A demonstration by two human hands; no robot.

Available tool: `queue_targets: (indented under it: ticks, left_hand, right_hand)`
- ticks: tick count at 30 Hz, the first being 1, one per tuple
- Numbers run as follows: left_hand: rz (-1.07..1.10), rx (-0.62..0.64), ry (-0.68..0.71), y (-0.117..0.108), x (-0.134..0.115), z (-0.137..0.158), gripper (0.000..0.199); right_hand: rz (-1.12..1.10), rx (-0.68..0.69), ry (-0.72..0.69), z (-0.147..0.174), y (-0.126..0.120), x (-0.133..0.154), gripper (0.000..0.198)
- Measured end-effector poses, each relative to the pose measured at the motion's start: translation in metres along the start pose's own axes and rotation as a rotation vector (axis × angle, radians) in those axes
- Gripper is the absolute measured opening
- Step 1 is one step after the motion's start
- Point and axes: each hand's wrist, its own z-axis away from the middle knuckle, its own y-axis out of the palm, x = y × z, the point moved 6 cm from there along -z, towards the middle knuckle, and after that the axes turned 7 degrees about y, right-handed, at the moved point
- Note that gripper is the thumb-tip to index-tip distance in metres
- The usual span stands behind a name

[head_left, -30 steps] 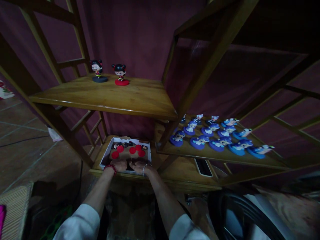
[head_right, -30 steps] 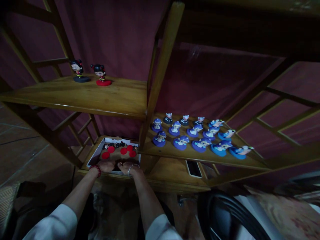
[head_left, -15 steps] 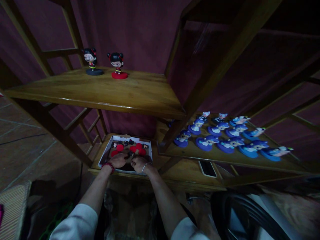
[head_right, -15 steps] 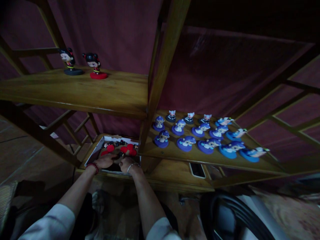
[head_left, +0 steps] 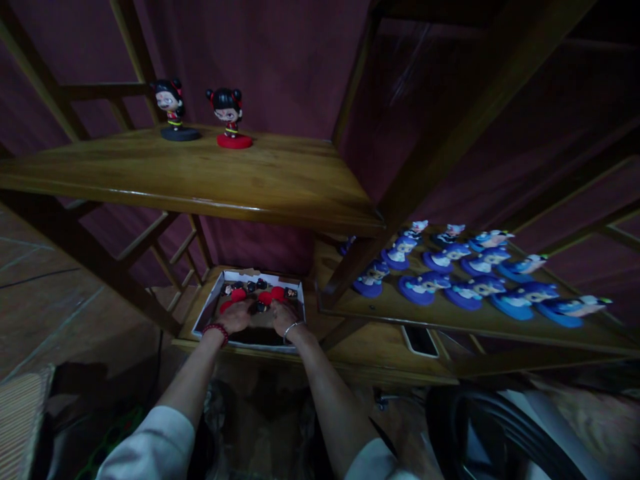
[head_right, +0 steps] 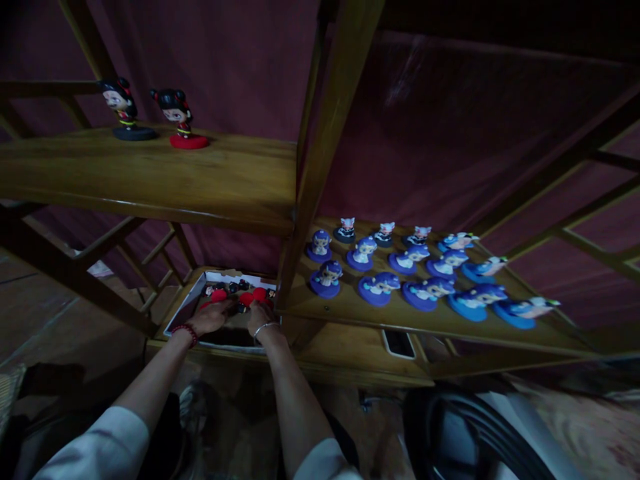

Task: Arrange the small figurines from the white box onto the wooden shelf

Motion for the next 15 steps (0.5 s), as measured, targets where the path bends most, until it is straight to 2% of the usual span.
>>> queue_targets:
  ticks: [3, 6, 12, 15]
  left_hand:
    - [0.095, 0.032, 0.000, 0.007, 0.000, -0.006, 0.043]
    - [0.183, 0.031, -0.022, 0.013, 0.003, -0.010, 0.041]
    - [0.320, 0.047, -0.077, 0.023, 0.004, -0.015, 0.037]
    - [0.336, 0.045, -0.077, 0.024, 0.002, -0.017, 0.039]
  right_hand:
    - [-0.021, -0.036, 0.066, -0.003, 0.000, -0.006, 0.042]
    - [-0.038, -0.009, 0.098, -0.007, 0.008, -0.013, 0.046]
    - [-0.119, 0.059, 0.082, -0.020, 0.027, -0.017, 0.053]
    - [-0.171, 0.064, 0.106, -0.024, 0.030, -0.017, 0.047]
